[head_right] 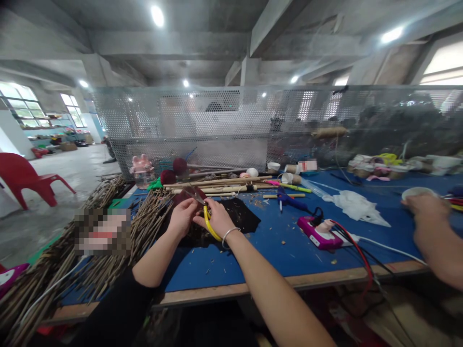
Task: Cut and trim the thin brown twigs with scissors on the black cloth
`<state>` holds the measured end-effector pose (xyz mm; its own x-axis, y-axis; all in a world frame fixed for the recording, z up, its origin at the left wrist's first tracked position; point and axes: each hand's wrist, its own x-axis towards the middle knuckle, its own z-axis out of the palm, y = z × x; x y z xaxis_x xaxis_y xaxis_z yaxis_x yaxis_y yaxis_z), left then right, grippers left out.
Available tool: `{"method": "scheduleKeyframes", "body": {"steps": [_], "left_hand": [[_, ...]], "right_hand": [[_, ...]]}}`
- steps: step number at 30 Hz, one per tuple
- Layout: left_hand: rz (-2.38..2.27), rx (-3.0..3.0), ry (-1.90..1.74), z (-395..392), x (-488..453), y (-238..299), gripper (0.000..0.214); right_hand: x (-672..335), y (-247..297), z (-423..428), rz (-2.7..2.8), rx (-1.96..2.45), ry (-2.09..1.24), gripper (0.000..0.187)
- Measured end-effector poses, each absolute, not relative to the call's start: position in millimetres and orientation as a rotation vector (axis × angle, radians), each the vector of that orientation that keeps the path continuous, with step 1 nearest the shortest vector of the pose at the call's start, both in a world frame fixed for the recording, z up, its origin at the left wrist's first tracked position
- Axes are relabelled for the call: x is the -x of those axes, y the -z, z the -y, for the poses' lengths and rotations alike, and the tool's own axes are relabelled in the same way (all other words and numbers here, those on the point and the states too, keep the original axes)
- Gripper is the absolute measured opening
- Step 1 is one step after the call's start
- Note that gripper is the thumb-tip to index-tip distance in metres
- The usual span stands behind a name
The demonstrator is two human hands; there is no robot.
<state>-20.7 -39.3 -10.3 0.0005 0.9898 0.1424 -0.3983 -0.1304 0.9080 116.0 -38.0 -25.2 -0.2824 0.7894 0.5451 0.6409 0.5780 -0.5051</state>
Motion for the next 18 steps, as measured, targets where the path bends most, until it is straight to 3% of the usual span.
{"method": "scheduleKeyframes", "body": {"steps": [8,18], "left_hand": [[-0.879,-1.06,-1.482,43.7,17.6,9.2,0.028],[-0.906,-1.046,-1.514,43.0,17.6,11.5,0.032]], "right_hand": [[-117.6,20.5,41.1,2.016,1.149,-0.189,0.058],[-121.2,18.0,44.1,1.982,1.217,-0.324,0.045]]}}
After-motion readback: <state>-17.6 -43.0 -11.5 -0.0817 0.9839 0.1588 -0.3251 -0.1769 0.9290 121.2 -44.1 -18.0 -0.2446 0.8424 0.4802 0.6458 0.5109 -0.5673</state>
